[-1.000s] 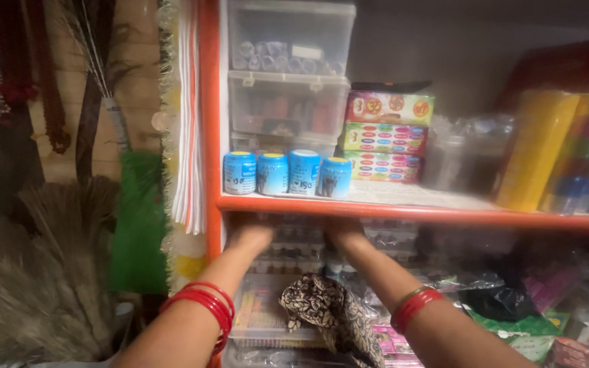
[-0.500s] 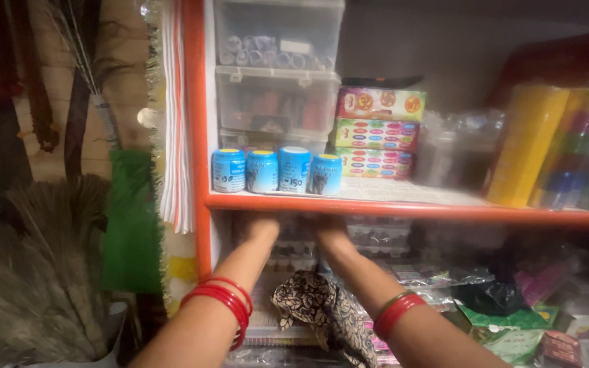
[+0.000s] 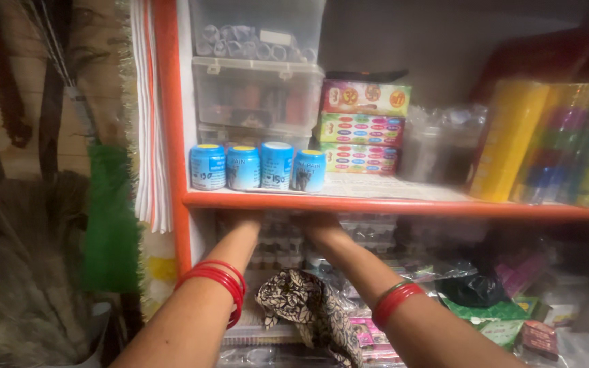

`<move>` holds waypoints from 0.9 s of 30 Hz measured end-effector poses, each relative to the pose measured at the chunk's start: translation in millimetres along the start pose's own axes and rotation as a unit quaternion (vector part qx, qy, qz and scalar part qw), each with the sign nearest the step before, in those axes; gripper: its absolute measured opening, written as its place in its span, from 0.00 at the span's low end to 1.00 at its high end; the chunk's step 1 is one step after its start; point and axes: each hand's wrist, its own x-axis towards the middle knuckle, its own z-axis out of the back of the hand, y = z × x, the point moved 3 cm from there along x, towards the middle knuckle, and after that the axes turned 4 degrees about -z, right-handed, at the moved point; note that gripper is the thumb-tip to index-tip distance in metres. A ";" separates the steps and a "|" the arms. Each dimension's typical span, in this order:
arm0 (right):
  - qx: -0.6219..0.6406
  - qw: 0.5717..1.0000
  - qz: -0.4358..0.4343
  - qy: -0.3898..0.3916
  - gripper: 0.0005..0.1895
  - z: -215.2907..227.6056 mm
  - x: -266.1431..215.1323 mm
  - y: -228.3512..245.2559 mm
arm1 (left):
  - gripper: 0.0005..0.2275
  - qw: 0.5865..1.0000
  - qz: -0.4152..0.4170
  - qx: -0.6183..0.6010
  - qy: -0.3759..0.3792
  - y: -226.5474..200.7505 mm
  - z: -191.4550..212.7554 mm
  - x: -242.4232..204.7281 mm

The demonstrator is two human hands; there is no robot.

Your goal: The person opens a clear plastic container filled with small white round objects, removes some items, and then closes the container. They then place the container back onto a shelf among other items.

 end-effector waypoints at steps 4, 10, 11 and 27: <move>0.027 0.997 -0.074 -0.001 0.24 6.4 -8.1 8.1 | 0.23 1.000 0.001 -0.009 0.002 -4.0 -2.9 -1.2; 0.181 0.957 -0.218 0.059 0.13 7.3 -23.5 15.5 | 0.22 0.999 0.011 -0.030 -0.002 -8.0 -4.0 -3.6; 0.190 0.960 -0.192 0.066 0.11 8.2 -23.3 17.0 | 0.22 0.999 0.015 -0.034 -0.002 -6.0 -2.8 -4.1; 0.135 0.968 -0.200 0.070 0.20 30.6 -45.4 40.4 | 0.21 0.988 0.048 -0.143 -0.038 15.7 12.8 -46.4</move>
